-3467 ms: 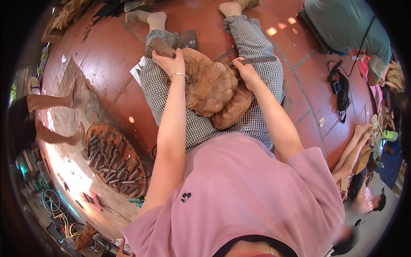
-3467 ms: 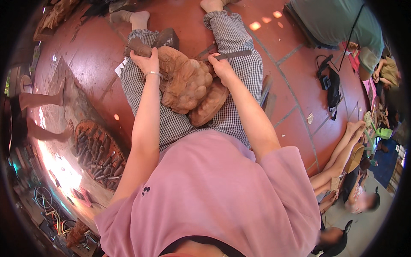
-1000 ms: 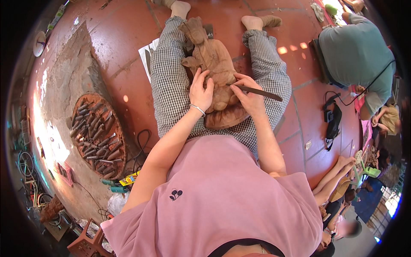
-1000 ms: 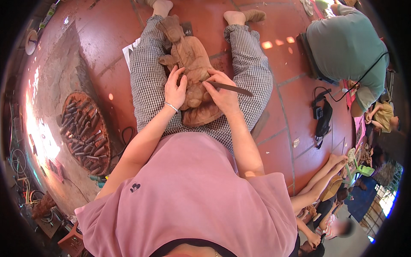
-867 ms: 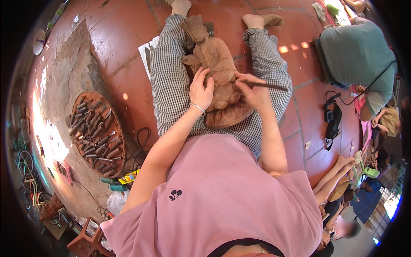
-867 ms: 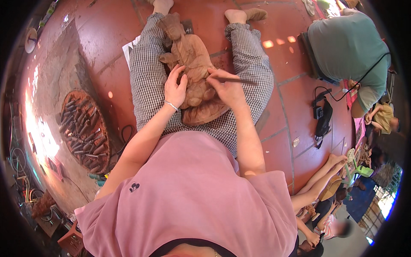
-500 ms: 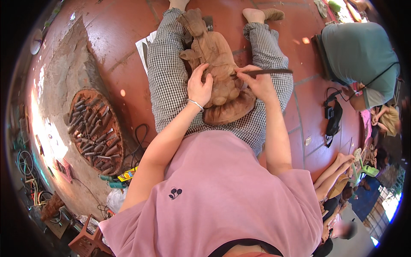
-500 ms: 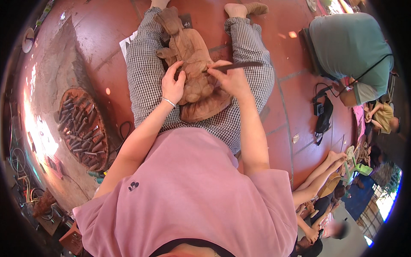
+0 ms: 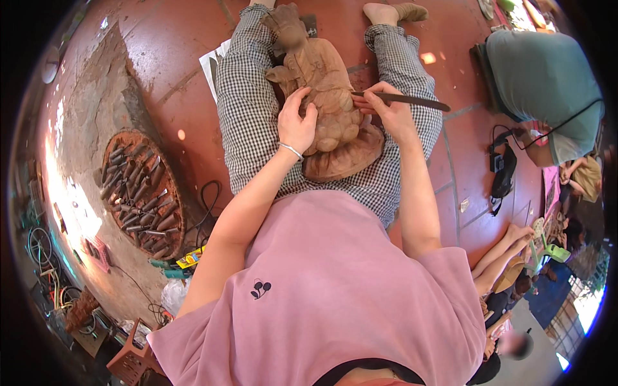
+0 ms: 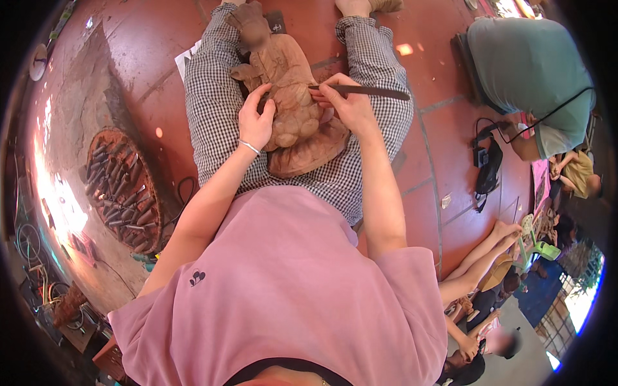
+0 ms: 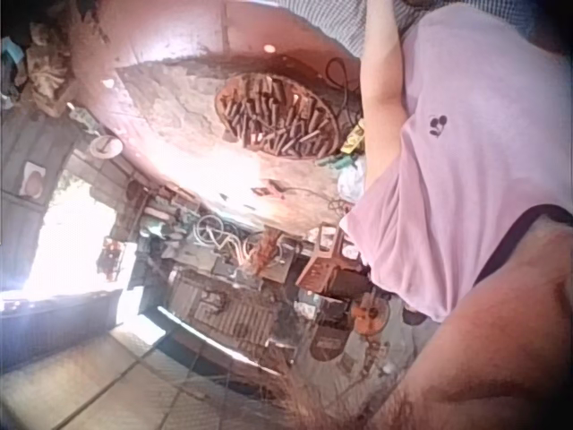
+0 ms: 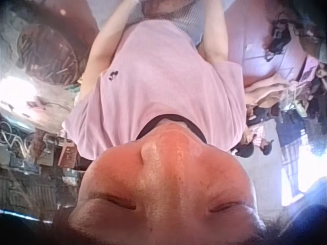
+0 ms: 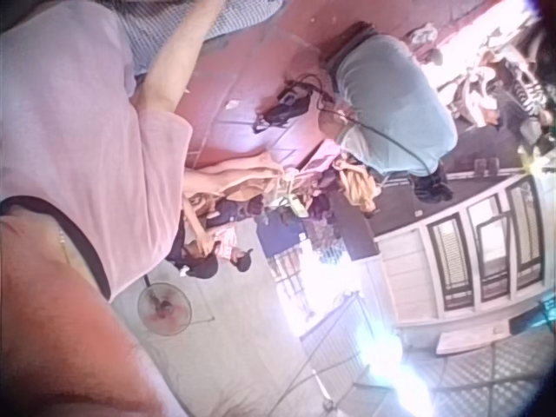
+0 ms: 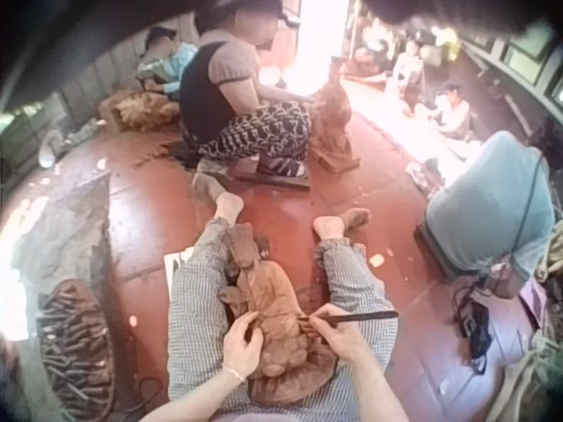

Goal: The person carves a piece of wood using a chisel while sitting on the floor. They hold the wood steady with one hand and use the chisel with the other to shape the surface.

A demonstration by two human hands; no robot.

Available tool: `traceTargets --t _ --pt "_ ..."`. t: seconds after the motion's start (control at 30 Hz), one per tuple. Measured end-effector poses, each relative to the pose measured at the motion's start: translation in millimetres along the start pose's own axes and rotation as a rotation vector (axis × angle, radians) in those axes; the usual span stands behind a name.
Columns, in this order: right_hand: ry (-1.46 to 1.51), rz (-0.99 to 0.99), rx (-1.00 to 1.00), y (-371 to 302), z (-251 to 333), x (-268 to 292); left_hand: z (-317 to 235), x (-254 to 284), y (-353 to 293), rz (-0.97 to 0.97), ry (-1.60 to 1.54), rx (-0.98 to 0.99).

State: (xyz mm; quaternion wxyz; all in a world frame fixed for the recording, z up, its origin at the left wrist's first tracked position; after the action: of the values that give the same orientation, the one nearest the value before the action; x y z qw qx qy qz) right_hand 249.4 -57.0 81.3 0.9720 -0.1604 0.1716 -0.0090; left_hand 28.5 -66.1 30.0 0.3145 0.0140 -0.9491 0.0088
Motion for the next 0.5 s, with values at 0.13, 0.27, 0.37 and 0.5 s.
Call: traceTargets --t 0.13,0.27,0.37,0.5 --pt "-0.627 0.165 0.191 -3.4 7.7 -7.8 0.0 -0.4 -0.8 -0.012 0.026 -0.044" --pt "-0.126 0.057 -0.053 4.7 -2.1 9.6 -2.9 0.1 -0.2 0.004 0.017 -0.013" --pt "-0.267 0.089 0.038 -1.6 3.2 4.3 -1.6 -0.5 0.6 0.01 -0.004 -0.002" --pt "-0.436 0.164 0.008 1.0 11.3 -4.9 0.0 0.5 0.5 -0.006 0.014 -0.026"
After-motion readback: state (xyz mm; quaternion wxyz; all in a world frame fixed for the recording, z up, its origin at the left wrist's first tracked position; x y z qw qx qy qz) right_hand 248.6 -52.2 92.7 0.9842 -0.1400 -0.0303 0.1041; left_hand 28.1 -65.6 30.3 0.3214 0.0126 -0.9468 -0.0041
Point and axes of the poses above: each hand's wrist, its own y-axis towards the middle knuckle, its own x-axis out of the back of the hand, z = x × y, the point moved 5 cm from there along y, towards the middle knuckle, and after that the axes turned 14 degrees about y, right-handed, at the moved point
